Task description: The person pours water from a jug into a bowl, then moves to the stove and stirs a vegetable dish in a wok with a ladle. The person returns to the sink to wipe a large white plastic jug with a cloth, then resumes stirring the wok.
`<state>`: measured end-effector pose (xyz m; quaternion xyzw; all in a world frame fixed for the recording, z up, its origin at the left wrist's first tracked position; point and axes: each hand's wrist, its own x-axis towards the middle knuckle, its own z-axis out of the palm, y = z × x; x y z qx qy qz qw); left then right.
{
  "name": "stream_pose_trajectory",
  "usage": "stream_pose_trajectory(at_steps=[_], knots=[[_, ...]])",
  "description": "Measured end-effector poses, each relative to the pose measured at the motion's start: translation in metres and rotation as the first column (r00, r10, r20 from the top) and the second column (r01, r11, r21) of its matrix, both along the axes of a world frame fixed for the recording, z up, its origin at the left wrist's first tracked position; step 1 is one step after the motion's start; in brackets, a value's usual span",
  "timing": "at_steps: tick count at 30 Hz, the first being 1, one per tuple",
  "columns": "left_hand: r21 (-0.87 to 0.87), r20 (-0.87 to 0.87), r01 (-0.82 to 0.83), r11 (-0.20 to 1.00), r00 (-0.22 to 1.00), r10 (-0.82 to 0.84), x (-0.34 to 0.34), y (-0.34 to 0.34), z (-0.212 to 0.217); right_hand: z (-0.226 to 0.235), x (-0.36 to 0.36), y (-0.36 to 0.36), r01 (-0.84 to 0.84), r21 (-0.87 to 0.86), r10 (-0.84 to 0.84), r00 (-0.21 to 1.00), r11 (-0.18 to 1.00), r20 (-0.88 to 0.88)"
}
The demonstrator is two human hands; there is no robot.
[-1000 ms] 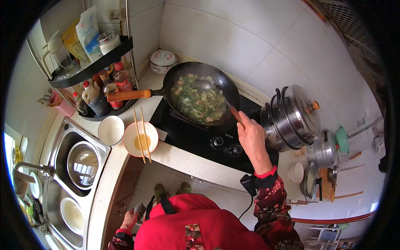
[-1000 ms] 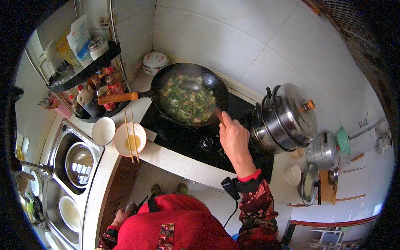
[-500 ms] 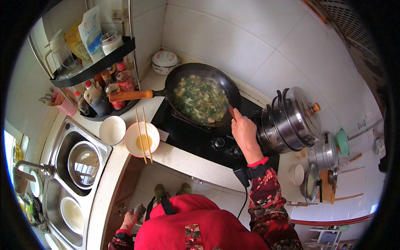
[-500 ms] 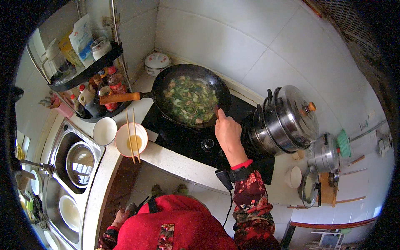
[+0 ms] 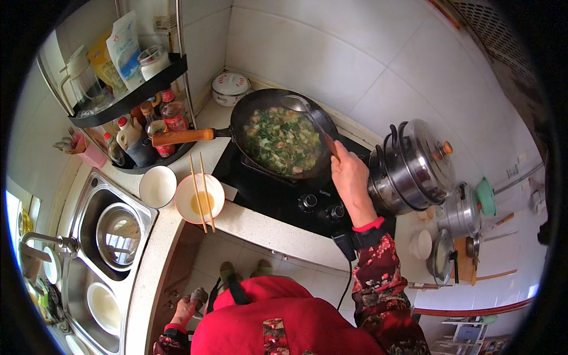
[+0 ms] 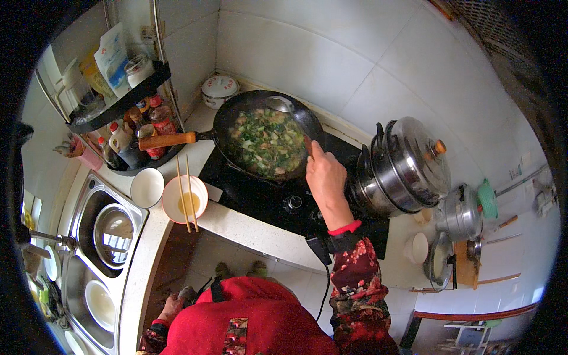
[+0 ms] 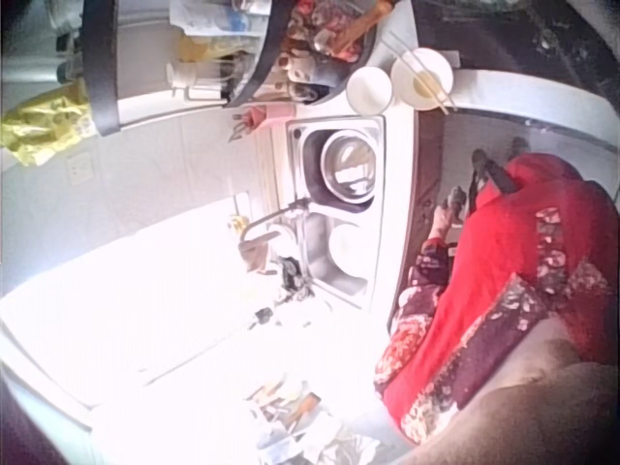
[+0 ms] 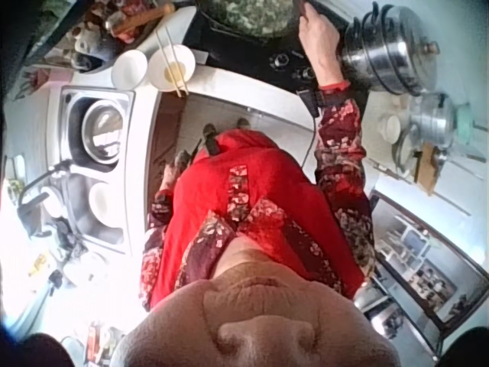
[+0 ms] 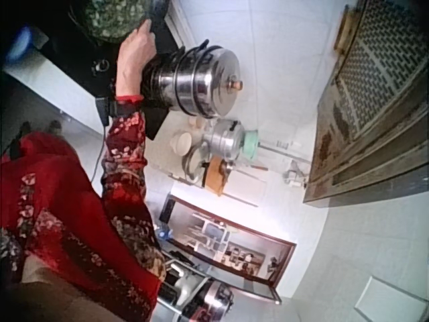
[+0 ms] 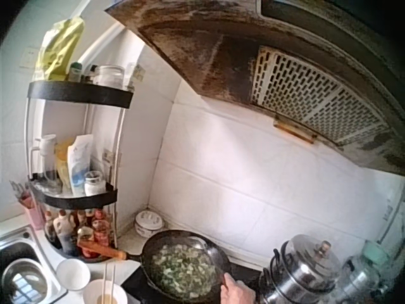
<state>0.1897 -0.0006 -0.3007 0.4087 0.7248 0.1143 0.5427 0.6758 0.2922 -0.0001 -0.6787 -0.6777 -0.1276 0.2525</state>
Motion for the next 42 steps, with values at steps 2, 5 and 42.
stream_pose_trajectory(at_steps=[2,5,42], knots=[[0.028,0.028,0.002,1.0,1.0,-0.002,0.003,0.0,0.01,-0.005,-0.005,0.009,-0.016,-0.001,0.016,0.999,1.0,0.039],[-0.024,-0.005,0.008,1.0,1.0,-0.008,0.004,0.001,0.02,-0.012,-0.011,0.014,-0.049,-0.023,0.051,0.994,0.999,0.093],[-0.13,-0.013,-0.103,0.986,0.995,0.102,0.009,-0.011,0.005,0.007,-0.043,-0.084,-0.278,-0.207,0.073,0.742,0.938,-0.666]])
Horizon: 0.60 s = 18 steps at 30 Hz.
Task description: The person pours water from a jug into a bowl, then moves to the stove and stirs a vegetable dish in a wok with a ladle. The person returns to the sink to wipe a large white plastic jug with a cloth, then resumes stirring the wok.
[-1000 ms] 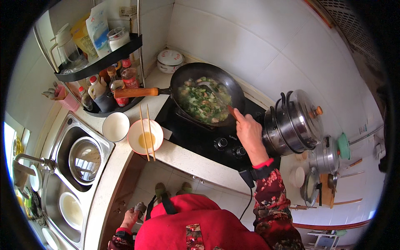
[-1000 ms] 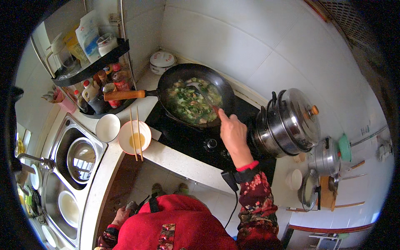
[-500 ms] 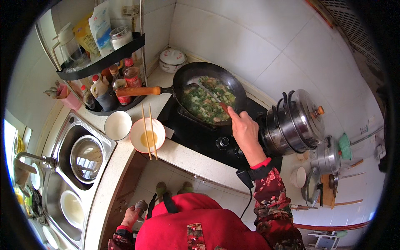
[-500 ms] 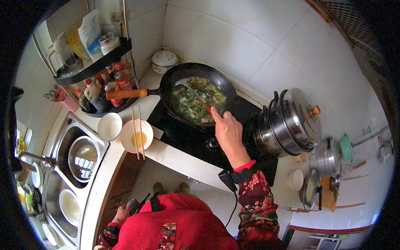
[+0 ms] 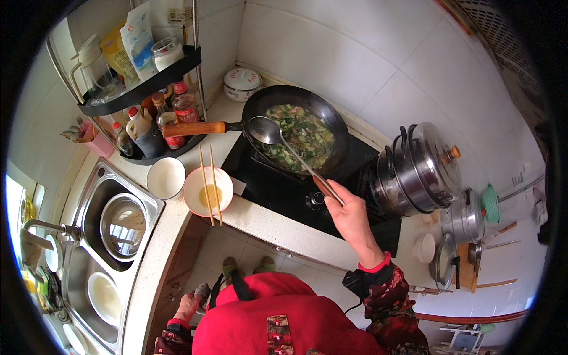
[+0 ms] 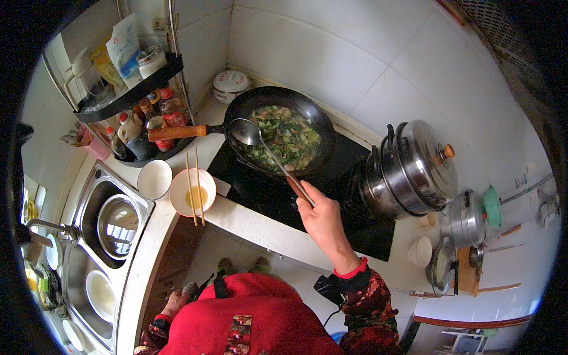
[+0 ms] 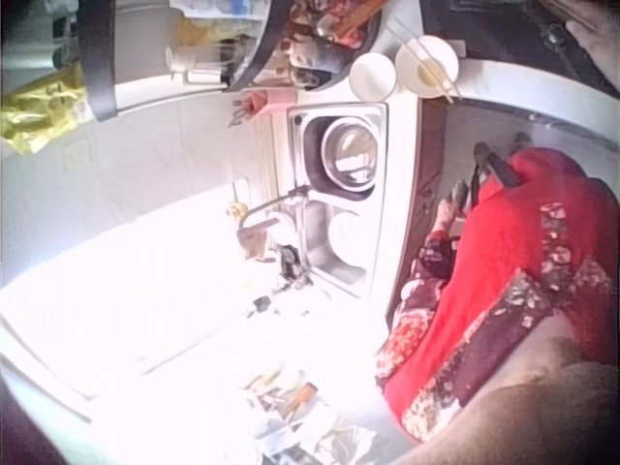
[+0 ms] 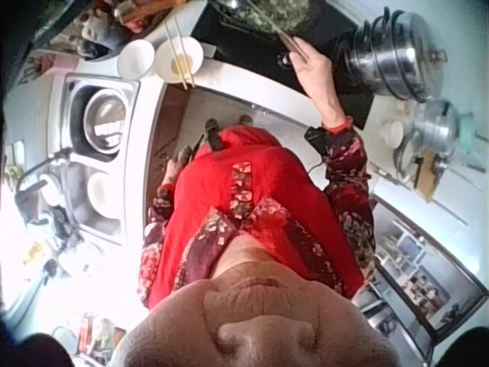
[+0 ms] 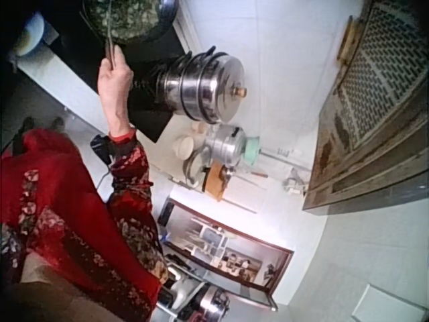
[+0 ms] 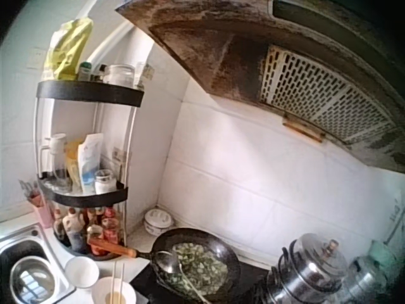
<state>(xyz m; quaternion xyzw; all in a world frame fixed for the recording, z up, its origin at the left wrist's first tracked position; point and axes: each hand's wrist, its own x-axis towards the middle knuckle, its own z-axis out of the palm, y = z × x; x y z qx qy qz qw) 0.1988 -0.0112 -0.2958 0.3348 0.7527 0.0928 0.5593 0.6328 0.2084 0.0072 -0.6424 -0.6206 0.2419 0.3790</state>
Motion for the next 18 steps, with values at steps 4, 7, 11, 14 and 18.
stream_pose_trajectory(at_steps=[4,7,11,14,18], knots=[[-0.033,-0.008,0.053,0.998,0.999,-0.053,-0.016,0.003,-0.02,-0.02,0.009,0.006,-0.038,0.117,-0.011,0.92,0.992,0.391],[-0.051,0.022,0.054,0.997,0.998,-0.053,0.004,0.021,0.048,-0.021,0.011,0.019,0.056,0.065,-0.083,0.812,0.996,0.577],[-0.016,0.019,0.001,1.0,1.0,-0.001,0.001,0.01,0.035,-0.023,0.017,0.023,0.049,0.218,-0.156,0.849,0.975,0.505],[0.066,-0.082,0.07,0.995,0.995,-0.064,-0.003,-0.003,0.007,-0.017,0.016,0.022,0.036,0.252,-0.131,0.918,0.967,0.374],[0.062,0.028,0.018,0.998,0.999,-0.02,-0.02,-0.02,-0.045,0.005,0.01,0.005,0.062,0.027,-0.063,0.997,0.998,0.051]])
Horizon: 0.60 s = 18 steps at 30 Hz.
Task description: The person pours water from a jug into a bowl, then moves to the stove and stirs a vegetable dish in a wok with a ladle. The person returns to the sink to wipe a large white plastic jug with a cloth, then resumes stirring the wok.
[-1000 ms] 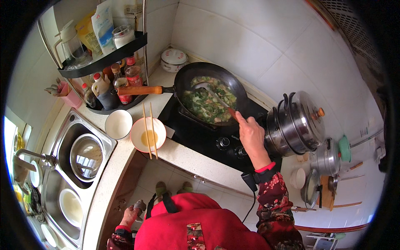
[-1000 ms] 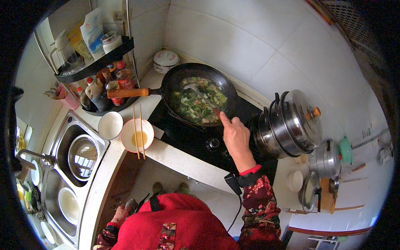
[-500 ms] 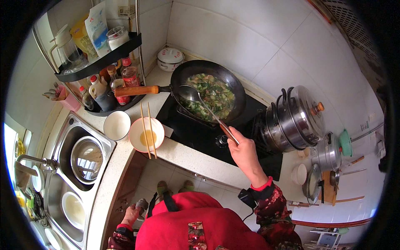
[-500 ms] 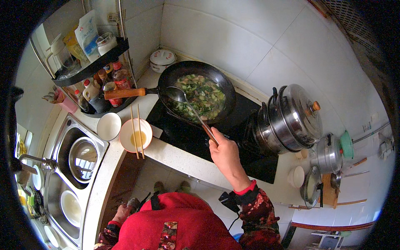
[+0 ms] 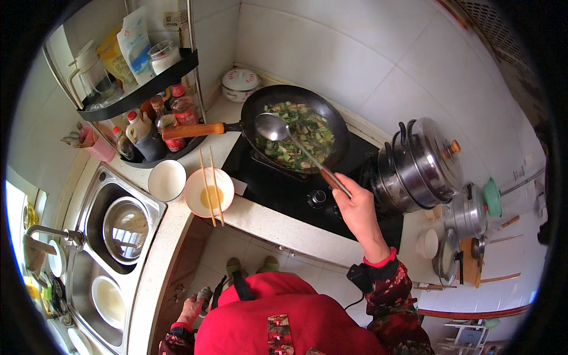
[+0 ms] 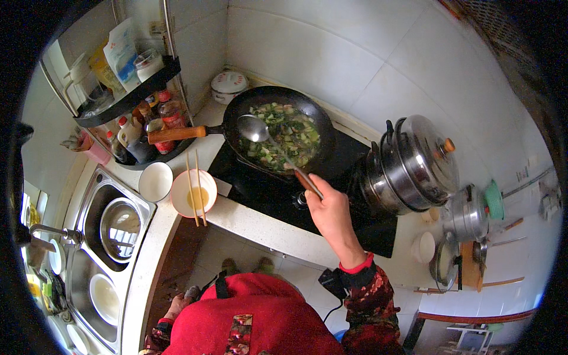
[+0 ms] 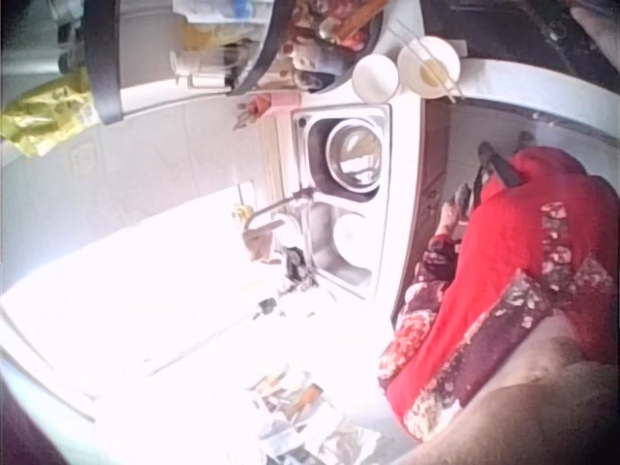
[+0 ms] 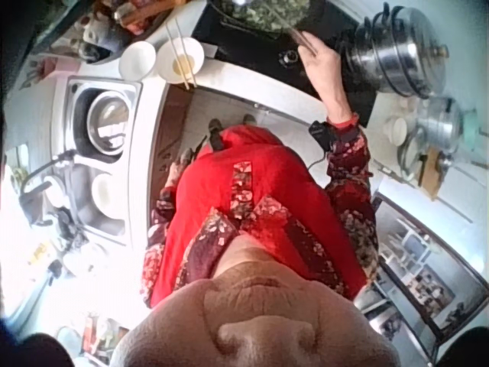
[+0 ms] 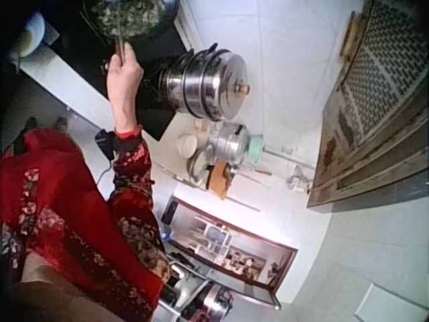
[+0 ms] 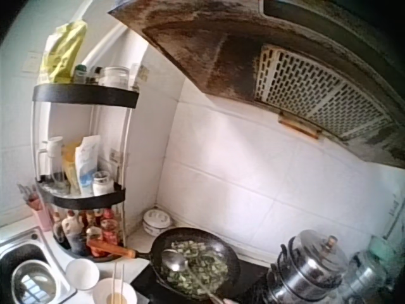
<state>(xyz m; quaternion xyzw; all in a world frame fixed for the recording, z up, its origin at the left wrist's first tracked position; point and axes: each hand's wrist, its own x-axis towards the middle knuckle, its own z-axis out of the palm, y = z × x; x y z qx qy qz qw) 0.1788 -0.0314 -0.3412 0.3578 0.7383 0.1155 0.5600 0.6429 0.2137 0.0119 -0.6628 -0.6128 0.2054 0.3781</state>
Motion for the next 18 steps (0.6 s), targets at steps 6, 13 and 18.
stream_pose_trajectory(at_steps=[6,13,18], knots=[[-0.084,-0.132,0.141,0.986,0.98,-0.151,0.01,0.024,0.042,-0.003,-0.009,-0.019,0.012,-0.07,-0.006,0.997,0.997,0.08],[0.002,-0.025,0.047,0.999,0.999,-0.047,0.006,0.027,0.035,-0.02,0.026,0.0,0.061,0.263,-0.194,0.833,0.963,0.518],[-0.051,-0.152,0.183,0.982,0.97,-0.189,0.007,0.024,0.038,-0.02,0.039,-0.005,-0.042,0.187,-0.097,0.731,0.982,0.675]])
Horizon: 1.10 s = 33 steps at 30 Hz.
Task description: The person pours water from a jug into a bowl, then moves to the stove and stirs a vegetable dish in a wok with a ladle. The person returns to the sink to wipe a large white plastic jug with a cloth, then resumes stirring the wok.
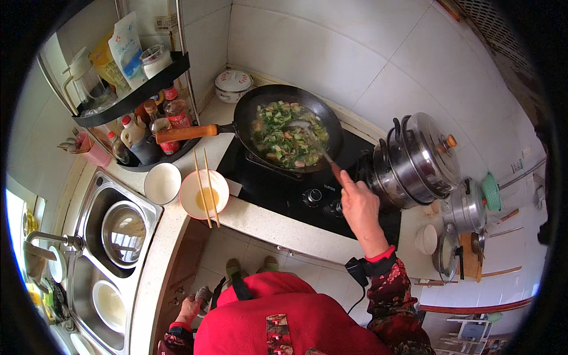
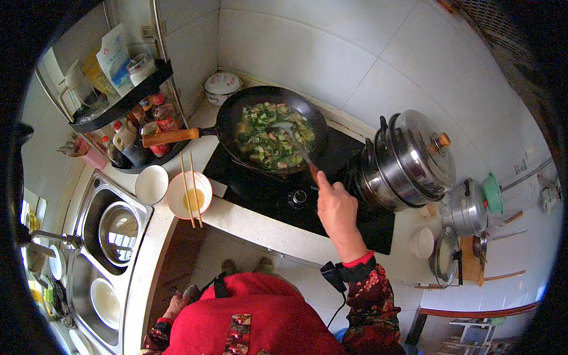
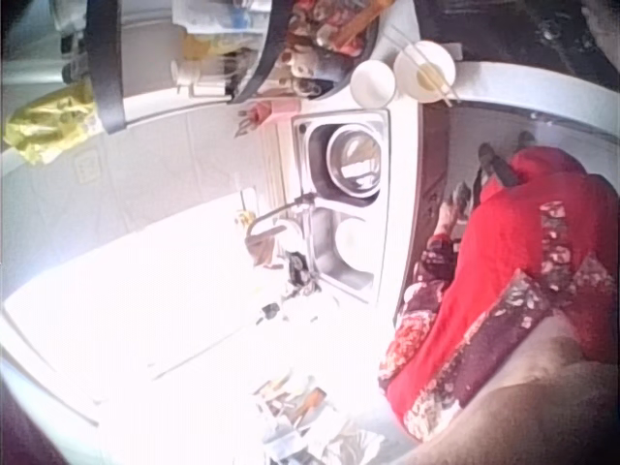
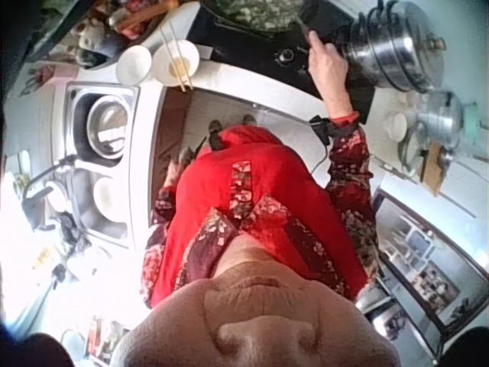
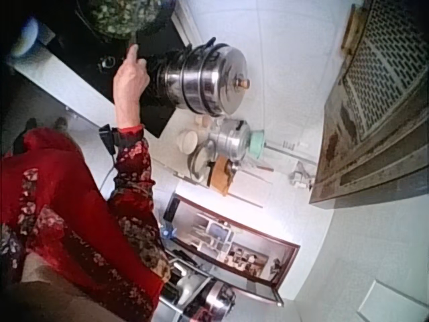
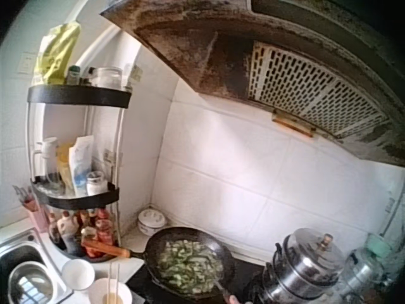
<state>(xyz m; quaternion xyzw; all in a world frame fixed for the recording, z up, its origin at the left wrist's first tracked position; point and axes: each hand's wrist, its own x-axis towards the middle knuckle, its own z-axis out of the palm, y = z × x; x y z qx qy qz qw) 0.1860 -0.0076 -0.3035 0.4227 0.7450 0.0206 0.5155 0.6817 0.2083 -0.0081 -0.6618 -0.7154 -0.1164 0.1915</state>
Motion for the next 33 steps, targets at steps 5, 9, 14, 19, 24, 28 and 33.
stream_pose_trajectory(at_steps=[5,9,14,19,24,28,33], knots=[[-0.007,0.112,-0.156,0.988,0.981,0.156,0.01,-0.002,0.004,-0.01,-0.016,-0.007,-0.12,-0.078,0.128,0.987,0.99,0.099],[0.012,0.122,-0.16,0.987,0.98,0.157,-0.006,-0.014,-0.044,0.013,-0.003,-0.007,-0.076,-0.023,0.077,0.994,0.997,0.083],[0.035,0.168,-0.162,0.986,0.974,0.154,0.009,0.007,0.013,0.008,0.007,-0.019,-0.105,-0.112,0.115,0.989,0.988,0.091],[0.174,-0.019,-0.072,0.982,0.997,0.076,-0.001,-0.014,-0.03,0.006,0.008,-0.011,-0.118,-0.064,0.128,0.973,0.991,0.191],[-0.022,0.095,-0.076,0.997,0.992,0.077,0.015,0.007,0.008,0.001,0.008,0.008,-0.092,-0.018,0.093,0.993,0.996,0.078],[0.008,0.175,-0.147,0.989,0.974,0.143,0.006,0.002,-0.014,-0.008,0.011,0.018,0.013,0.034,-0.012,0.999,0.999,-0.034],[0.047,0.133,-0.068,0.997,0.989,0.061,-0.005,-0.001,-0.022,-0.002,0.026,0.017,0.057,0.085,-0.051,0.995,0.995,-0.081]])
